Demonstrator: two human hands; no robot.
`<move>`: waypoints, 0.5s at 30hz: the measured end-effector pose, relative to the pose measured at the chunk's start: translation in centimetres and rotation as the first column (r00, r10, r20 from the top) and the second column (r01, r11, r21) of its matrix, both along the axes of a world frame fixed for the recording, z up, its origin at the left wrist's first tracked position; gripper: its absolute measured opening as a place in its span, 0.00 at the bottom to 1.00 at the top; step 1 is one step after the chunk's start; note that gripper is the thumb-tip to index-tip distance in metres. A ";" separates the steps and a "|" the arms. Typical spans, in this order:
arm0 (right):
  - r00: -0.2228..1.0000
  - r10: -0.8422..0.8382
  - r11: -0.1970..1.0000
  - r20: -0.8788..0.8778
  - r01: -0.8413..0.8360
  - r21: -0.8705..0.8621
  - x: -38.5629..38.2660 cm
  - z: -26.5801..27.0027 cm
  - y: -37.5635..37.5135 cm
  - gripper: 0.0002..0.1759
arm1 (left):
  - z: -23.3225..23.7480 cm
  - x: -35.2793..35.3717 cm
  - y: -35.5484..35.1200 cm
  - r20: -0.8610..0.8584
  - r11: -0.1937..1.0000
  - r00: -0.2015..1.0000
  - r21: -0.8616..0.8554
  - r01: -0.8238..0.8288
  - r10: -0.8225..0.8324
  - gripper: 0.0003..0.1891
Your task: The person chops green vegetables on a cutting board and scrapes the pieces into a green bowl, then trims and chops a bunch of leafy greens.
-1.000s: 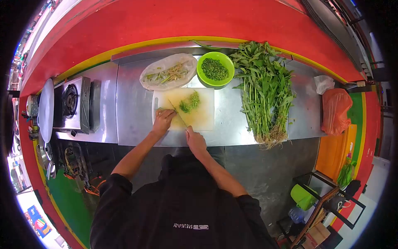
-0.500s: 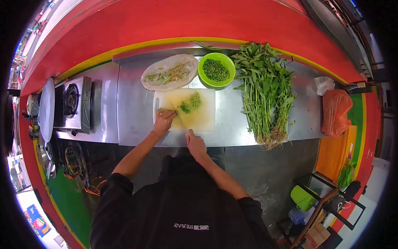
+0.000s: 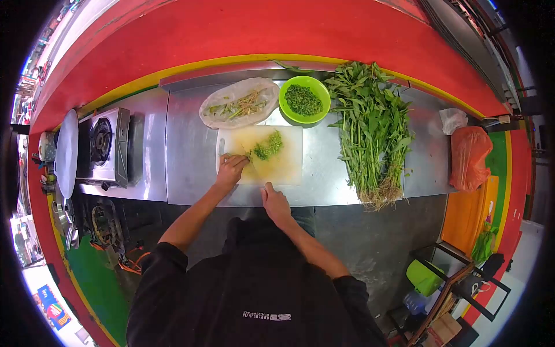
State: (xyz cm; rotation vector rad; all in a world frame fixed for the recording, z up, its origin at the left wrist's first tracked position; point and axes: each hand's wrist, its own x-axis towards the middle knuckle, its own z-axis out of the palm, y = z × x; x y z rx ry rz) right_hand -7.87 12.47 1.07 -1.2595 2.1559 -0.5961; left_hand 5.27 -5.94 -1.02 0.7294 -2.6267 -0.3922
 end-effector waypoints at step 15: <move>1.000 0.009 0.999 0.016 -0.008 -0.036 -1.2 1.0 -1.8 0.16 | 0.0 0.0 -0.1 -0.012 1.000 1.000 0.014 -0.013 0.013 0.10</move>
